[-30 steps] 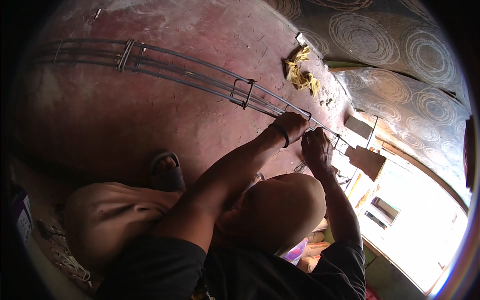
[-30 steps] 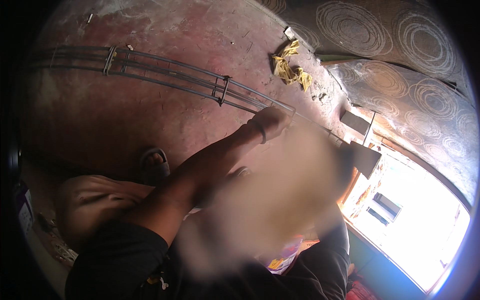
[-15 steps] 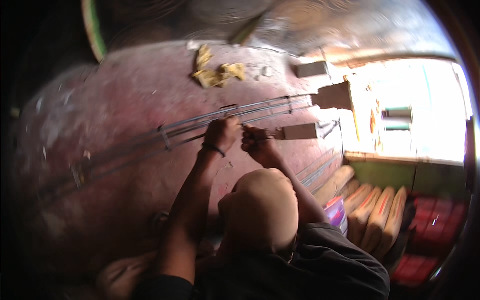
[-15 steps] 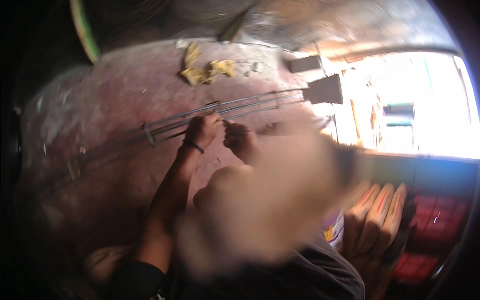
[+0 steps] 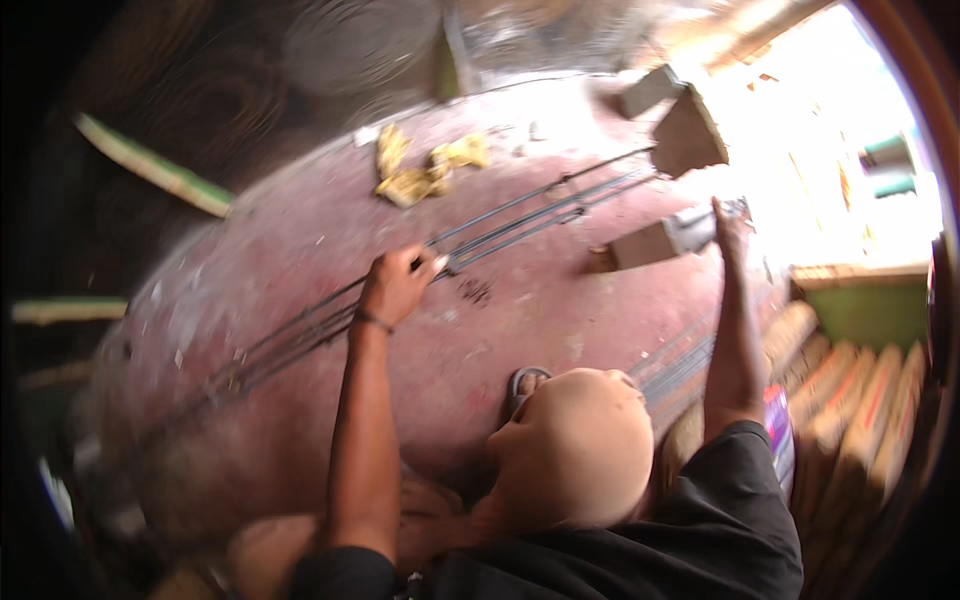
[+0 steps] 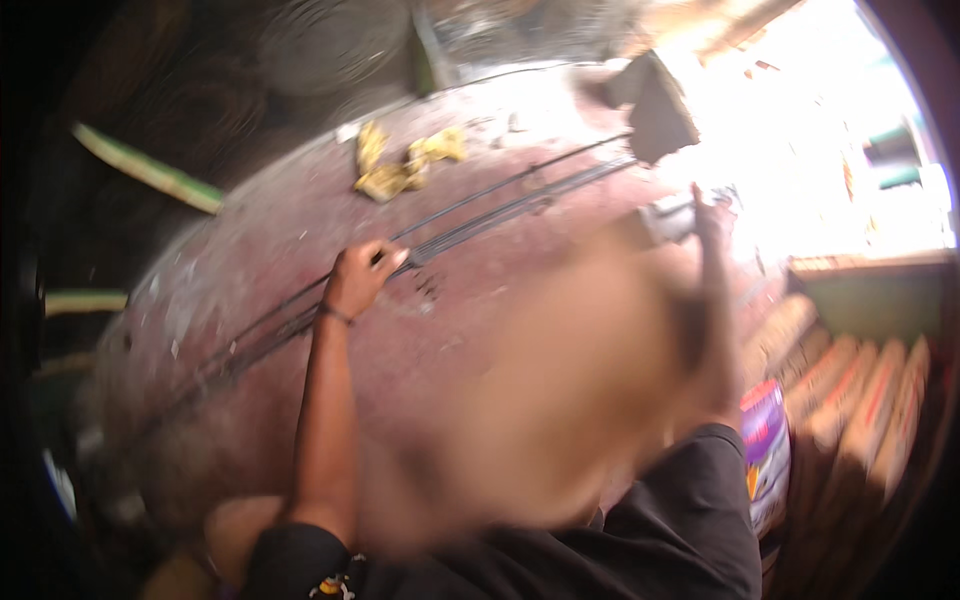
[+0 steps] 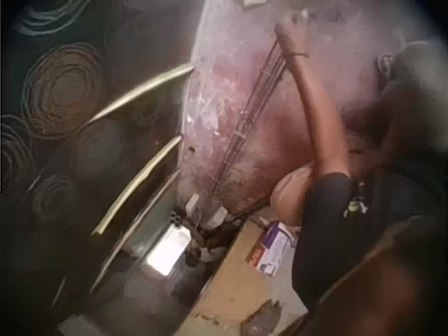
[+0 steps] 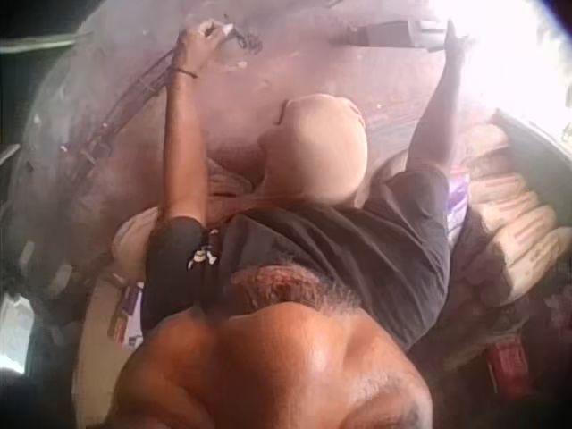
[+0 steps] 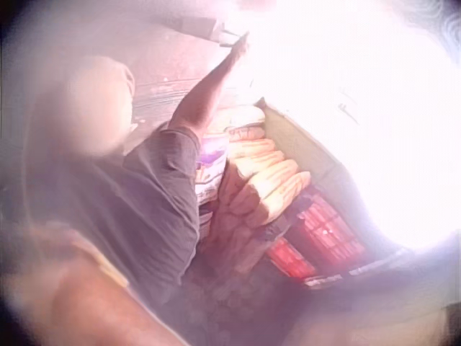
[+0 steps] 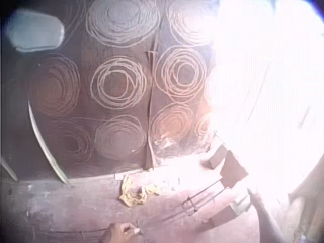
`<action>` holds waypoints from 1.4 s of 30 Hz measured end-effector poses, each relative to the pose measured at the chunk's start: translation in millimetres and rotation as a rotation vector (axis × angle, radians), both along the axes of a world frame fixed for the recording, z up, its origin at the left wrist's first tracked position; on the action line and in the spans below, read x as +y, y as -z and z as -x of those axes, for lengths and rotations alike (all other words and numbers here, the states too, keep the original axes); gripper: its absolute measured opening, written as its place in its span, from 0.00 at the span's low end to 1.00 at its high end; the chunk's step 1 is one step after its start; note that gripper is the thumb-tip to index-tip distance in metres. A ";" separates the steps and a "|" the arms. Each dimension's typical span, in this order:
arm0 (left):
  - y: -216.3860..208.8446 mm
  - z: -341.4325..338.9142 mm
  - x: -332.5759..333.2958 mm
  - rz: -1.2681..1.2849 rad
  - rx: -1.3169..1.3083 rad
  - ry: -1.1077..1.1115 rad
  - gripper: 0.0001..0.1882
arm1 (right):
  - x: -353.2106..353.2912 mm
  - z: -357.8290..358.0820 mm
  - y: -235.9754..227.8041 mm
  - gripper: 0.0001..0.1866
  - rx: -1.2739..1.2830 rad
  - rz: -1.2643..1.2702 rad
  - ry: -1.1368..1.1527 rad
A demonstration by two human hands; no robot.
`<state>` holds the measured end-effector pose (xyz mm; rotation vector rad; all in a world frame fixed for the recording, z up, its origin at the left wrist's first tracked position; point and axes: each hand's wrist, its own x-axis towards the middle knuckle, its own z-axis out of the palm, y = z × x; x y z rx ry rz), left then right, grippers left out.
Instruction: The person assembles a metal frame structure on the floor by hand and using pliers, securing metal rods together with wire ties.
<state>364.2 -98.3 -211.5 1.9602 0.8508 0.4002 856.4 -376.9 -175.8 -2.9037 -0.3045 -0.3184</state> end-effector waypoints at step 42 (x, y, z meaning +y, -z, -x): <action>57.6 1.0 -98.7 1.485 -0.914 -0.340 0.14 | 130.4 384.7 -84.4 0.33 0.479 0.806 -1.023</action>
